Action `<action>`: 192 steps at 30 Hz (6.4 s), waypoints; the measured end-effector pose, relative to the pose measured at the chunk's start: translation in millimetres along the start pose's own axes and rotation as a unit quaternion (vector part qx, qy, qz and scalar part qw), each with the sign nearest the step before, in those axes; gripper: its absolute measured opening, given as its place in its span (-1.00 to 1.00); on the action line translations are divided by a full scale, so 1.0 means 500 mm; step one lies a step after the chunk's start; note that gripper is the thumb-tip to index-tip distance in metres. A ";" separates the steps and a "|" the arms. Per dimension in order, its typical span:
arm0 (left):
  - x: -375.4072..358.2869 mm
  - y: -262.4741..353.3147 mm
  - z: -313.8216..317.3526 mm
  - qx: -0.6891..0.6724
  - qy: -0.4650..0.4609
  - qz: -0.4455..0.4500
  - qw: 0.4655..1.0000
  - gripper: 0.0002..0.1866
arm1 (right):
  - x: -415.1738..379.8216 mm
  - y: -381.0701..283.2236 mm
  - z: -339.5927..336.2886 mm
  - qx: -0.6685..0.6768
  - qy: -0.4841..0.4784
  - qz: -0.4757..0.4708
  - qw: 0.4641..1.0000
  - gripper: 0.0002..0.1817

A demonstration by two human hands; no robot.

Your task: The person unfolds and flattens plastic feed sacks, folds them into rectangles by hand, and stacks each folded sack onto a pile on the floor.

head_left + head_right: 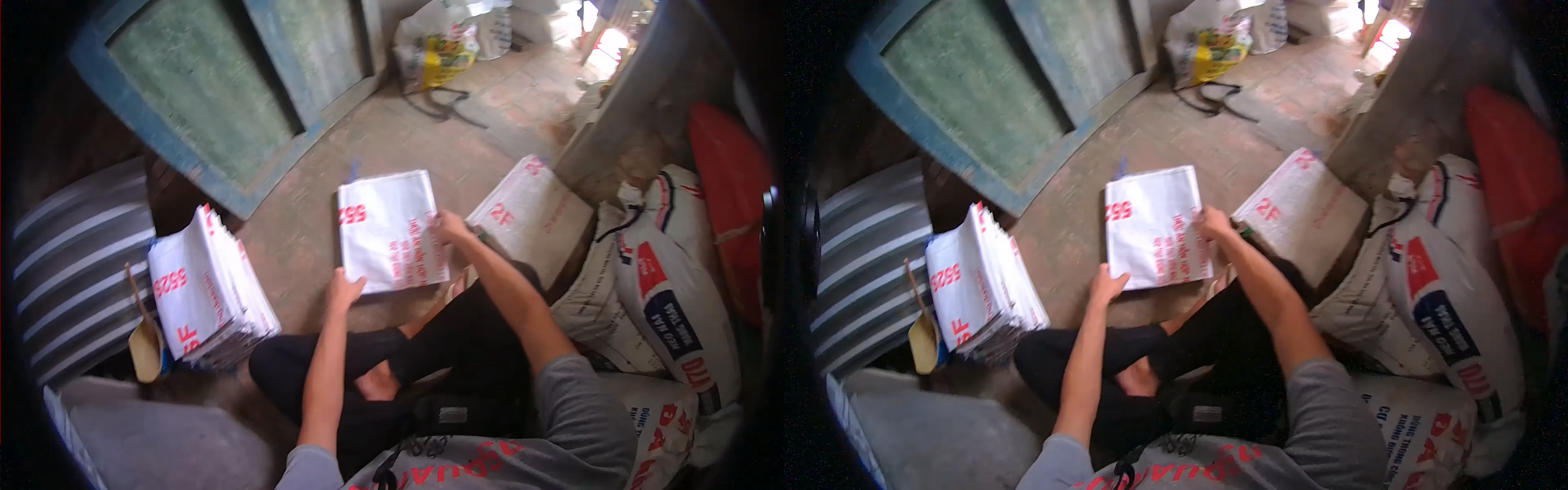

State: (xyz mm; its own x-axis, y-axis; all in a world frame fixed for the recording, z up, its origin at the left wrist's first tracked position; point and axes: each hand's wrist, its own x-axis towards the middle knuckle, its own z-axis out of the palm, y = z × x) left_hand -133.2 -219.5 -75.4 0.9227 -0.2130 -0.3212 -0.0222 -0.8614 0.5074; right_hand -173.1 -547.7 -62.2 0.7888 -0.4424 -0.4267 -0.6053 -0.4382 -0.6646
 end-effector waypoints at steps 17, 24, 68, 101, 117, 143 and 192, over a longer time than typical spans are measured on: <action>-0.008 0.036 -0.005 -0.722 0.037 -0.121 0.680 -0.51 | -0.111 -0.119 0.014 0.261 -0.364 0.022 0.894 -0.52; -0.103 0.104 -0.181 -0.633 0.206 0.031 0.746 -0.64 | -0.066 -0.113 -0.006 0.270 -0.313 0.039 0.910 -0.39; -0.124 0.054 -0.165 -0.231 0.061 0.254 0.937 -0.76 | 0.084 0.085 -0.127 0.678 0.432 0.487 0.341 -0.40; -0.102 0.066 -0.135 -0.214 0.186 0.272 0.920 0.14 | -0.195 -0.161 0.112 -0.180 -0.115 -0.570 0.793 -0.50; -0.038 -0.007 -0.113 0.010 0.103 0.304 0.947 -0.47 | -0.183 -0.131 0.057 -0.328 -0.137 -0.336 0.872 -0.36; 0.000 0.018 -0.253 -0.439 0.420 0.087 0.789 -0.59 | -0.127 -0.077 -0.255 0.303 0.571 -0.120 0.754 -0.49; -0.006 0.030 -0.089 -0.027 -0.086 0.338 0.937 -0.33 | -0.055 -0.037 0.053 -0.318 -0.090 -0.322 0.887 0.26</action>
State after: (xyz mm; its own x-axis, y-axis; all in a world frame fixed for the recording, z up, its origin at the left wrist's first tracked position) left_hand -119.0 -211.3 -31.4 0.6291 -0.7766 -0.0338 -0.5555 -0.4796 0.6793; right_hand -180.8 -506.8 -54.4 0.9624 0.1679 -0.2134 0.0852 -0.9330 -0.3497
